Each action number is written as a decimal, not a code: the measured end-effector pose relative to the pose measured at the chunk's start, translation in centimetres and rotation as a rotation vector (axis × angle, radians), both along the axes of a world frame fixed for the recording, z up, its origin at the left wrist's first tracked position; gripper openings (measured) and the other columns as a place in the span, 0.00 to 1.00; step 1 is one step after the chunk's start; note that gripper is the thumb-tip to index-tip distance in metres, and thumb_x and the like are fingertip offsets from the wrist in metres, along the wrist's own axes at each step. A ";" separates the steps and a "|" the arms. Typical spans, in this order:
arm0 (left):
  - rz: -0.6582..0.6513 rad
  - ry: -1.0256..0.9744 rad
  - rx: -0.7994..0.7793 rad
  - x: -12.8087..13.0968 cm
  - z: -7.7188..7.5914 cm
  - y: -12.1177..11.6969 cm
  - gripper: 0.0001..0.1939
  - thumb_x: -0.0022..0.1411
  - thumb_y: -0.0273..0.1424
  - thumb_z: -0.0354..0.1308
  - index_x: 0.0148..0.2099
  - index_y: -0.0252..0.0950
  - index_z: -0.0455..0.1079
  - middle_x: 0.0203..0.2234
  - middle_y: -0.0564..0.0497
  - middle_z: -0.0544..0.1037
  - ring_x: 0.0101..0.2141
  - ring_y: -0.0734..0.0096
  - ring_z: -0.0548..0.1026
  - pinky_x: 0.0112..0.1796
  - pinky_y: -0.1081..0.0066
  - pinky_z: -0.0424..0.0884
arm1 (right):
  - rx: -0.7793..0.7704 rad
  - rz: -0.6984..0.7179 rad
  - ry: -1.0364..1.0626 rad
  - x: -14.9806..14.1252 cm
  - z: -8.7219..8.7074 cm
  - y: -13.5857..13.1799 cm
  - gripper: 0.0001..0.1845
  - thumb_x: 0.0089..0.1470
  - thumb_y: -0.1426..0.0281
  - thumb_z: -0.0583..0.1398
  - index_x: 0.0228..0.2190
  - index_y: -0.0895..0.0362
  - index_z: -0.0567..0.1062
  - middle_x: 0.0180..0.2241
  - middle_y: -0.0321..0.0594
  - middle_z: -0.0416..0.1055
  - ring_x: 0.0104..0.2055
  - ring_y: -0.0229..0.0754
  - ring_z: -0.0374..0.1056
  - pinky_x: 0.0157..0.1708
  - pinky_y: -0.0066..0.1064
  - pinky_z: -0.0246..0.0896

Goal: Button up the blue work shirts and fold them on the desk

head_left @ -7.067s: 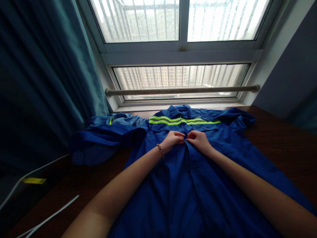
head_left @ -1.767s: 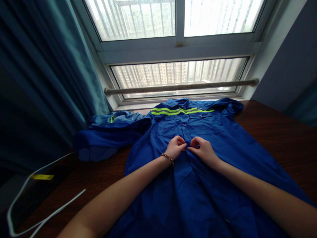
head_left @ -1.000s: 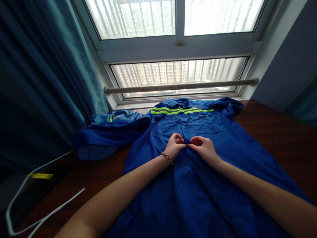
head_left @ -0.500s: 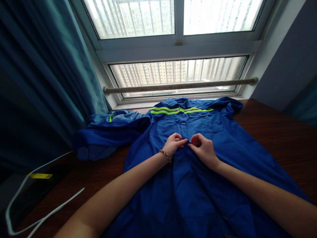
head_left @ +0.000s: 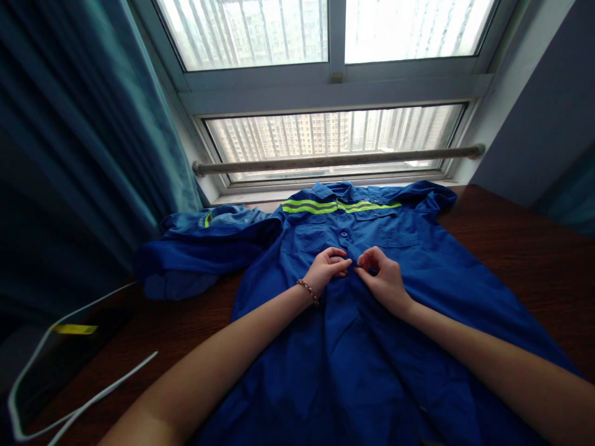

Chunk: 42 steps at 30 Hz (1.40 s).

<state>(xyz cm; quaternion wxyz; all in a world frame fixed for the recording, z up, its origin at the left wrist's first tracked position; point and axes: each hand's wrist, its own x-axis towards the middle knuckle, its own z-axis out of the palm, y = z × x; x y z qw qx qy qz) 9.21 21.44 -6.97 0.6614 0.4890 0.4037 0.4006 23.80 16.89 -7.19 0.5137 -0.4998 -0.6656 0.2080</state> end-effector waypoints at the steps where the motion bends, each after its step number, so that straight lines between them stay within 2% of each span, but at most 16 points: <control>1: -0.014 -0.007 0.011 0.0 -0.1 0.0 0.23 0.36 0.34 0.69 0.34 0.33 0.63 0.18 0.58 0.69 0.19 0.80 0.68 0.23 0.78 0.66 | 0.003 0.000 0.003 0.0 0.0 0.1 0.04 0.45 0.73 0.56 0.26 0.55 0.63 0.25 0.35 0.65 0.26 0.36 0.62 0.28 0.27 0.59; 6: -0.047 -0.024 0.052 0.0 -0.4 -0.1 0.24 0.33 0.29 0.69 0.33 0.33 0.61 0.18 0.58 0.69 0.19 0.80 0.68 0.22 0.79 0.62 | -0.002 0.052 -0.033 0.0 0.1 0.2 0.05 0.43 0.74 0.56 0.27 0.56 0.64 0.24 0.34 0.63 0.25 0.36 0.61 0.26 0.27 0.57; 11: -0.075 -0.024 0.097 0.1 -0.6 -0.1 0.22 0.35 0.26 0.67 0.32 0.34 0.60 0.18 0.59 0.69 0.20 0.80 0.68 0.24 0.78 0.61 | -0.149 0.090 0.068 0.4 -0.6 0.9 0.08 0.46 0.65 0.58 0.27 0.56 0.65 0.24 0.35 0.65 0.25 0.37 0.62 0.24 0.27 0.57; 15: -0.111 -0.046 0.144 0.1 -0.8 0.0 0.20 0.37 0.23 0.65 0.32 0.33 0.59 0.18 0.59 0.68 0.21 0.81 0.67 0.26 0.79 0.61 | -0.278 0.117 0.236 0.7 -1.2 1.7 0.13 0.43 0.61 0.60 0.26 0.57 0.66 0.23 0.34 0.65 0.24 0.36 0.61 0.23 0.27 0.55; 20: -0.147 -0.012 0.219 0.1 -1.0 0.0 0.19 0.39 0.23 0.63 0.34 0.34 0.58 0.19 0.59 0.67 0.21 0.81 0.65 0.25 0.79 0.58 | -0.496 0.224 0.487 1.0 -0.9 2.1 0.17 0.36 0.61 0.64 0.25 0.58 0.65 0.18 0.29 0.61 0.18 0.31 0.55 0.18 0.24 0.47; 25: -0.155 0.068 0.324 0.2 -1.1 -0.1 0.18 0.42 0.25 0.62 0.35 0.34 0.58 0.19 0.59 0.65 0.21 0.81 0.64 0.24 0.79 0.57 | -0.575 0.308 0.596 1.4 -0.8 2.3 0.19 0.34 0.63 0.65 0.25 0.59 0.64 0.18 0.30 0.64 0.18 0.29 0.55 0.17 0.22 0.45; 32: -0.138 0.068 0.350 0.1 -1.8 0.1 0.20 0.43 0.28 0.63 0.37 0.33 0.57 0.21 0.58 0.67 0.23 0.80 0.65 0.26 0.77 0.58 | -0.545 0.274 0.442 1.0 -0.7 2.4 0.19 0.40 0.57 0.62 0.27 0.58 0.65 0.18 0.30 0.63 0.17 0.29 0.56 0.18 0.22 0.49; 37: -0.142 0.140 0.385 0.0 -1.9 0.3 0.19 0.46 0.31 0.62 0.38 0.33 0.58 0.22 0.57 0.68 0.22 0.79 0.65 0.25 0.77 0.59 | -0.541 0.289 0.405 1.3 -1.0 2.8 0.17 0.43 0.58 0.60 0.27 0.58 0.65 0.18 0.30 0.62 0.18 0.30 0.56 0.17 0.23 0.50; 40: -0.091 0.350 0.502 -0.1 -1.5 -0.1 0.14 0.51 0.35 0.58 0.38 0.34 0.60 0.24 0.54 0.70 0.25 0.75 0.68 0.27 0.75 0.63 | -0.459 0.186 0.223 1.8 -1.3 3.0 0.11 0.49 0.62 0.55 0.27 0.58 0.66 0.22 0.35 0.65 0.22 0.35 0.61 0.22 0.27 0.57; 42: -0.016 0.609 0.646 -0.1 -1.2 -0.5 0.13 0.53 0.36 0.56 0.39 0.34 0.62 0.29 0.50 0.72 0.31 0.69 0.70 0.34 0.70 0.65 | -0.305 0.062 -0.072 2.1 -1.6 2.9 0.09 0.51 0.67 0.52 0.30 0.58 0.69 0.28 0.41 0.69 0.31 0.41 0.65 0.32 0.32 0.60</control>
